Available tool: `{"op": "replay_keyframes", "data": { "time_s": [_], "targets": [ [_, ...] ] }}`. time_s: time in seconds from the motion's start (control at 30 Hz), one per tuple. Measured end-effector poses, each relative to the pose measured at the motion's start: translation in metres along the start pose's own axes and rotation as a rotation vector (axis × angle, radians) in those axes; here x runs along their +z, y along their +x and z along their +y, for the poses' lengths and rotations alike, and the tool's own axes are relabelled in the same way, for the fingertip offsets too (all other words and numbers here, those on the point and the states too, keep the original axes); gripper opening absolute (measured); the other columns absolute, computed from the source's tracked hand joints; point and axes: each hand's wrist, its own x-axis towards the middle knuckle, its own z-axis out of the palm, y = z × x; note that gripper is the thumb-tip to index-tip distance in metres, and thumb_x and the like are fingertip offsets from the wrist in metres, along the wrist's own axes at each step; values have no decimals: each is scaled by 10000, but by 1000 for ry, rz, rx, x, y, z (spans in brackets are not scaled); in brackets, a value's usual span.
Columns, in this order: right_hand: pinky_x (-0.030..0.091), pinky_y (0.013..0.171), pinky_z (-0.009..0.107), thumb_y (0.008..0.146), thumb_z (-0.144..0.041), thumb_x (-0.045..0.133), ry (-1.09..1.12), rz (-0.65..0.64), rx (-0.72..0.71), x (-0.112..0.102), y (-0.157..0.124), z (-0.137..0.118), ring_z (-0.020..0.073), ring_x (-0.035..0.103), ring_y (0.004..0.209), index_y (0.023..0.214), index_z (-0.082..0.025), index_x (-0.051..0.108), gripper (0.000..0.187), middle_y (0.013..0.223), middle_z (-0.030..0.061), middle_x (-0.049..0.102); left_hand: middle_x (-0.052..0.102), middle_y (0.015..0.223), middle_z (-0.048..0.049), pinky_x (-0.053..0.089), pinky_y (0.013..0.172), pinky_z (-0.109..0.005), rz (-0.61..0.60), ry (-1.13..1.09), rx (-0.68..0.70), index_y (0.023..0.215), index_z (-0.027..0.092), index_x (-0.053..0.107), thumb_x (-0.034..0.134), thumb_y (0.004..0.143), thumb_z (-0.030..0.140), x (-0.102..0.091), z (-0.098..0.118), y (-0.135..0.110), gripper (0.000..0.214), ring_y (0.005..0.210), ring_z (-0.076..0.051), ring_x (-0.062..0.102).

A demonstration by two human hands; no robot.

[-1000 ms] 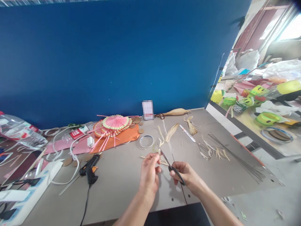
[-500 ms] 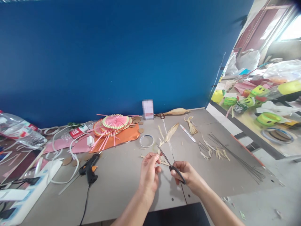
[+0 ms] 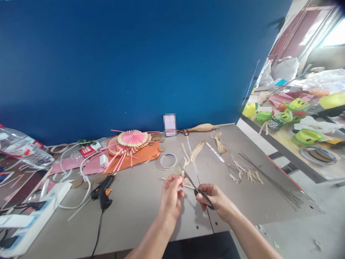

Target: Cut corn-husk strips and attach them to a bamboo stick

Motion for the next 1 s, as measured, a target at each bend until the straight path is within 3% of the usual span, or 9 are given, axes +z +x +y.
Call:
{"op": "replay_keyframes", "data": {
  "time_s": [0.7, 1.0],
  "targets": [
    [204, 422, 195, 573, -461, 654, 20, 8, 12, -3, 2, 5, 51, 337, 393, 563, -149, 463, 365, 408, -63, 426, 473, 555, 34, 271, 373, -133, -11, -23, -45, 597, 156, 484, 639, 581, 259, 0, 4, -1, 186, 475, -38, 402],
    [184, 449, 204, 626, -451, 621, -38, -146, 45, -20, -3, -9, 57, 366, 415, 610, -126, 523, 340, 427, -29, 495, 552, 655, -14, 260, 368, -124, -127, 95, -71, 547, 148, 460, 596, 601, 208, -6, 14, 1, 158, 525, -48, 411]
  ]
}}
